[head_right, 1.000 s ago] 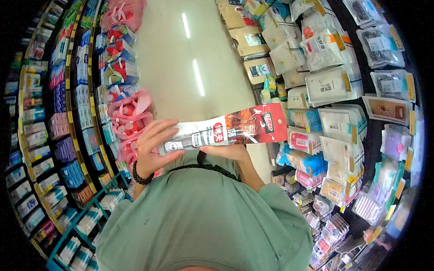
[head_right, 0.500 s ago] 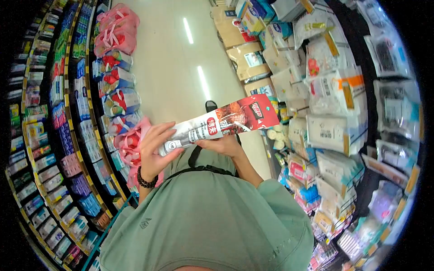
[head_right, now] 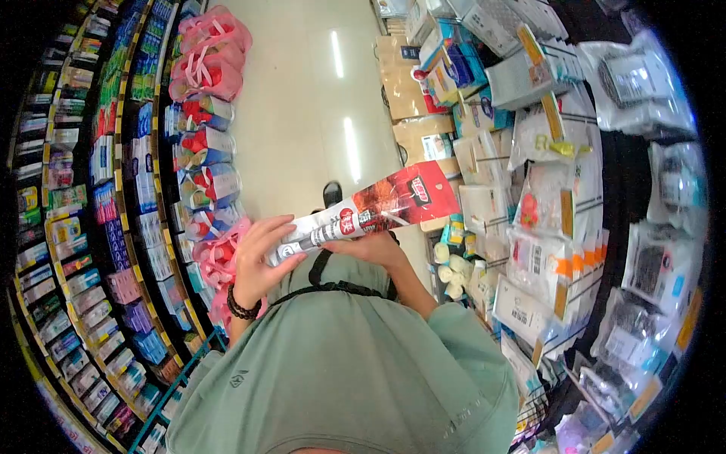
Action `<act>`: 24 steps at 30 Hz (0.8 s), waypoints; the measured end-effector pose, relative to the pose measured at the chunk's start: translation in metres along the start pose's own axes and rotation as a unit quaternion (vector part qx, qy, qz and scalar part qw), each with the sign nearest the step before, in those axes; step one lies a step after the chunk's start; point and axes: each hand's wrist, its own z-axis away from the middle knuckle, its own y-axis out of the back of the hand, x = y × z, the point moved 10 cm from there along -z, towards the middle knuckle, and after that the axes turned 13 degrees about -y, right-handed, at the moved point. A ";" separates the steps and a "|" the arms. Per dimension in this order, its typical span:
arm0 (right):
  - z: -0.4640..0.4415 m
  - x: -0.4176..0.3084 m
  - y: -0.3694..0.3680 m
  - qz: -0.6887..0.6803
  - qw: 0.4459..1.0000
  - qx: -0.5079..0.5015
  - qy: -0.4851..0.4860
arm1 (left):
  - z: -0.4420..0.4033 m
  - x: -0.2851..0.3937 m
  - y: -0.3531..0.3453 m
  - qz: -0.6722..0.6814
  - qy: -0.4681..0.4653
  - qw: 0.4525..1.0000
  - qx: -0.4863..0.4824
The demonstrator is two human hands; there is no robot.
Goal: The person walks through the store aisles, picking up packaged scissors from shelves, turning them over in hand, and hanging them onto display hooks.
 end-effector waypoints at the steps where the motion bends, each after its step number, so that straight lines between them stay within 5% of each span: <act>1: -0.012 -0.006 0.004 0.021 1.000 -0.004 -0.008 | -0.009 -0.009 -0.002 0.003 0.003 1.000 0.000; 5: -0.061 -0.017 0.027 -0.013 0.998 -0.009 -0.059 | -0.057 -0.051 -0.001 0.013 0.006 1.000 0.003; 10: -0.139 -0.072 0.055 0.044 0.999 0.026 -0.008 | -0.136 -0.119 0.007 0.049 -0.016 0.999 0.012; 14: -0.213 -0.102 0.085 0.032 0.994 0.072 -0.079 | -0.197 -0.174 0.021 0.065 0.000 0.997 0.038; 24: -0.376 -0.197 0.120 0.108 0.993 0.037 -0.004 | -0.341 -0.273 0.077 0.043 0.005 0.997 0.059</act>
